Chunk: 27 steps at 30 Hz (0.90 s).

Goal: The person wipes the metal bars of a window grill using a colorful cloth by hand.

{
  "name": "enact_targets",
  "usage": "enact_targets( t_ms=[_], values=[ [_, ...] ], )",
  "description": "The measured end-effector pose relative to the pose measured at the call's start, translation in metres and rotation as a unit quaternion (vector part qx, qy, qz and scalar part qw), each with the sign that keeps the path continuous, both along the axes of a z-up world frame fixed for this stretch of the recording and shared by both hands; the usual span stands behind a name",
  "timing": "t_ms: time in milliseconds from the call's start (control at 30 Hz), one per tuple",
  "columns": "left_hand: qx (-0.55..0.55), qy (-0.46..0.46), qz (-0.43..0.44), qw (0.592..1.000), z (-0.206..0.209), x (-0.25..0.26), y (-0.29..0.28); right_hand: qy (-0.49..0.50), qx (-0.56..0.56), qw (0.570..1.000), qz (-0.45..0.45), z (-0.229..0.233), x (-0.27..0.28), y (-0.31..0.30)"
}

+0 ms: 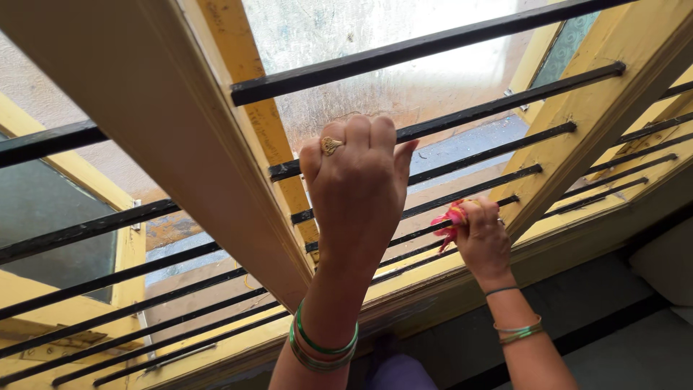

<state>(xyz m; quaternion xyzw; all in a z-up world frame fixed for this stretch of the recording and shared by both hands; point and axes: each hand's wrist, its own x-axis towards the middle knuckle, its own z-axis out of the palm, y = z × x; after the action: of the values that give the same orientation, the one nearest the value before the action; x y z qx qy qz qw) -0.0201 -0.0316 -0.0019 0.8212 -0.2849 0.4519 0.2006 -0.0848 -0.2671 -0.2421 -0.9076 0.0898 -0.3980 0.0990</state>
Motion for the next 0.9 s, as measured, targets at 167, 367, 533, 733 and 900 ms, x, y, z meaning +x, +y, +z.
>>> enact_targets(
  t_ms=[167, 367, 533, 733, 900],
  values=[
    [0.011, 0.074, 0.005, 0.997, 0.004, -0.006, -0.004, -0.066, -0.005, 0.998, 0.002, -0.022, 0.005, -0.013],
    [0.041, 0.057, 0.063, 0.996, 0.004, -0.009, -0.016, -0.138, -0.036, 0.989, 0.044, -0.037, 0.014, -0.034],
    [0.027, -0.019, 0.066, 0.997, -0.011, -0.003, -0.016, -0.192, -0.061, 0.977, 0.070, -0.057, 0.027, -0.050],
    [0.039, -0.104, 0.072, 0.991, -0.033, 0.010, -0.015, -0.255, -0.028, 0.957, 0.135, -0.078, 0.034, -0.063],
    [0.009, -0.170, 0.028, 0.985, -0.051, 0.023, -0.015, -0.273, -0.022, 0.950, 0.151, -0.084, 0.030, -0.063]
  ],
)
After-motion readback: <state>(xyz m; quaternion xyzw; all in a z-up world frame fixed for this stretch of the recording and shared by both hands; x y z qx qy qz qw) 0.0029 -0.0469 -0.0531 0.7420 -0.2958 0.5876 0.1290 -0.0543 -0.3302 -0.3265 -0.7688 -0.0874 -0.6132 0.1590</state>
